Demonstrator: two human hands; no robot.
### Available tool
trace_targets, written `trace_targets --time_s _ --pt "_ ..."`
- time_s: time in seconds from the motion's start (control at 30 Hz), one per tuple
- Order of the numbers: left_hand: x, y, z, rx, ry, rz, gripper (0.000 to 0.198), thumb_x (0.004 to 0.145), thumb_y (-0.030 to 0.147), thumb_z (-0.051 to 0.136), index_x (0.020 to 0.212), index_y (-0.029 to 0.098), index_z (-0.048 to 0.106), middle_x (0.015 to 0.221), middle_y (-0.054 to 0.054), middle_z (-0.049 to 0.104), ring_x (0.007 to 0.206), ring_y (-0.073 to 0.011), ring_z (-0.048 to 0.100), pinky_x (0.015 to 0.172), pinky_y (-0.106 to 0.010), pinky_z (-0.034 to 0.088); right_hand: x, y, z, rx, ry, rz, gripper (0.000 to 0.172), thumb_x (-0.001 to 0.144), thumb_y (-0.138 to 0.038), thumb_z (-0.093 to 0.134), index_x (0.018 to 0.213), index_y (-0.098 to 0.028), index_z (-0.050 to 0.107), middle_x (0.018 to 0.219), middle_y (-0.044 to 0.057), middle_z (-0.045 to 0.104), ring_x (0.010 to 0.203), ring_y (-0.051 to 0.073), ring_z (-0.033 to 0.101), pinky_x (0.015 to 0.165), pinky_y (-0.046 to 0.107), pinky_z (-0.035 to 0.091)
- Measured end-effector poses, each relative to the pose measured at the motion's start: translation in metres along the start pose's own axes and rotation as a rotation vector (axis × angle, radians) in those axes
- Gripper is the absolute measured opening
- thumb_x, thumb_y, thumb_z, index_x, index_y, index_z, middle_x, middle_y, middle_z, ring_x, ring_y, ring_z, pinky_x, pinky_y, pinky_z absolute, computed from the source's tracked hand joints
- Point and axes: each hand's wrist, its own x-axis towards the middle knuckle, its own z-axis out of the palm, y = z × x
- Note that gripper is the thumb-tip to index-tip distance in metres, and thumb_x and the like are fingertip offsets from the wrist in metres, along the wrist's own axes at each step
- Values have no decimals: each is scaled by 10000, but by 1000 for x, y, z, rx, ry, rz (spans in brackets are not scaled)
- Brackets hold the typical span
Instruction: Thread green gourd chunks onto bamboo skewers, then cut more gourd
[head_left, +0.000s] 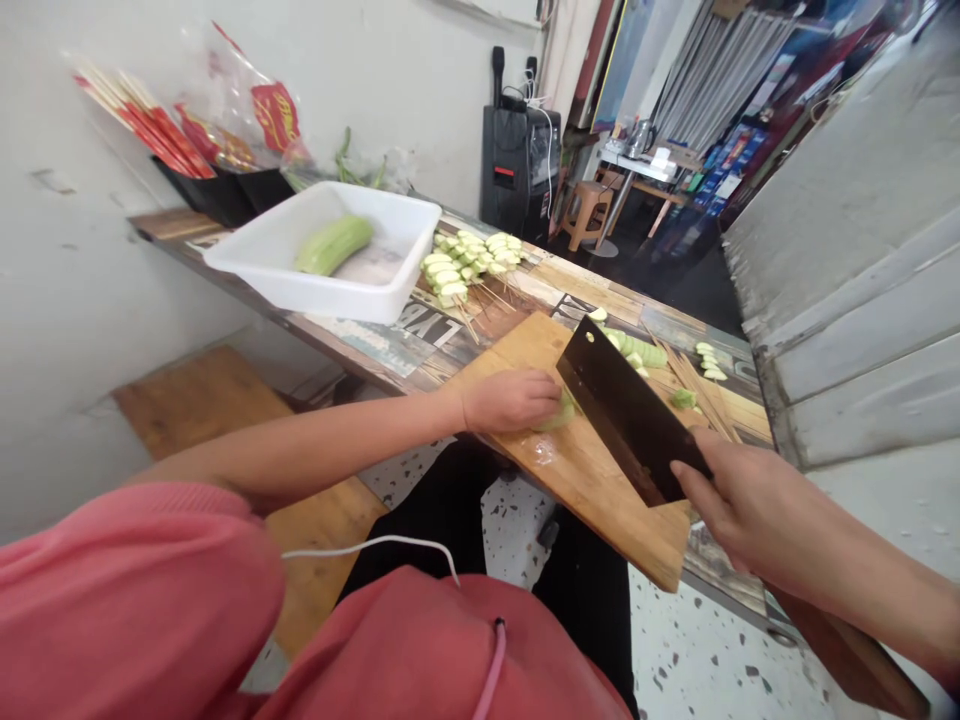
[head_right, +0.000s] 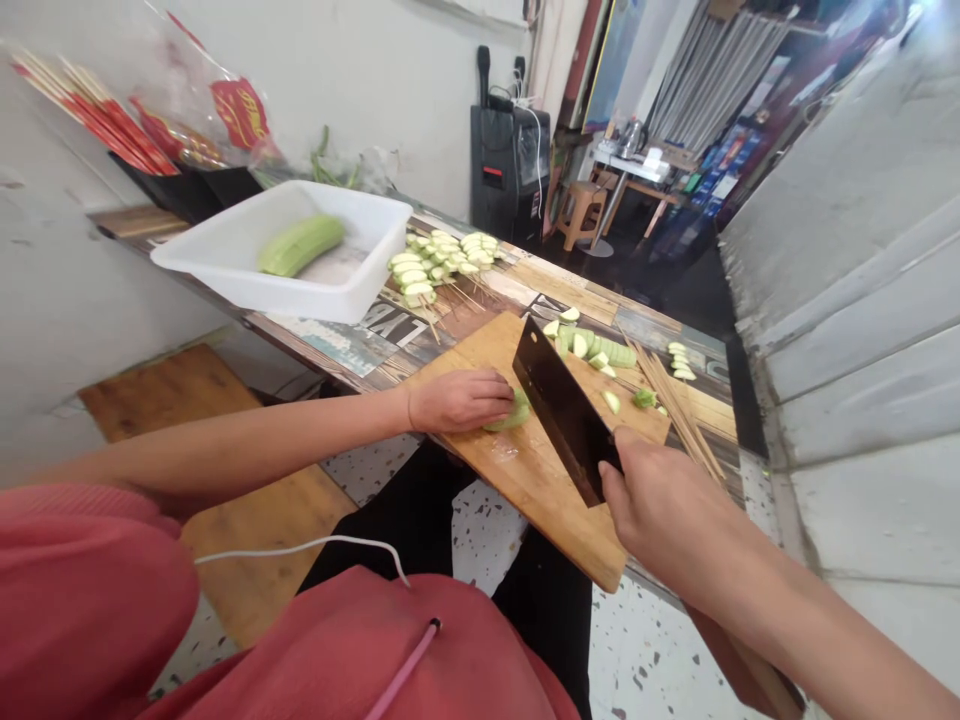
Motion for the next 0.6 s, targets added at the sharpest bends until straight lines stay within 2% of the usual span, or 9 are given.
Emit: trace_targets --time_s 0.17,0.3,0.6 --pt "2 2 1 55 -60 -26 293 928 199 365 853 134 640 963 -147 639 877 -177 568 818 -328 480 -3 -3 1 3 -32 -12 150 872 -242 352 725 -215 361 464 -22 464 404 124 463 471 237 281" --pt "0 3 3 56 -56 -37 283 925 199 374 856 130 641 983 -145 637 884 -181 566 813 -328 475 -3 -6 2 4 -49 -1 145 877 -255 332 740 -216 355 447 -34 439 387 125 454 471 239 285" --pt "1 2 3 38 -58 -52 291 927 210 381 842 138 649 952 -140 637 878 -182 567 806 -321 475 -2 -9 10 31 -104 6 145 875 -240 340 763 -190 416 537 13 520 412 122 475 452 238 274"
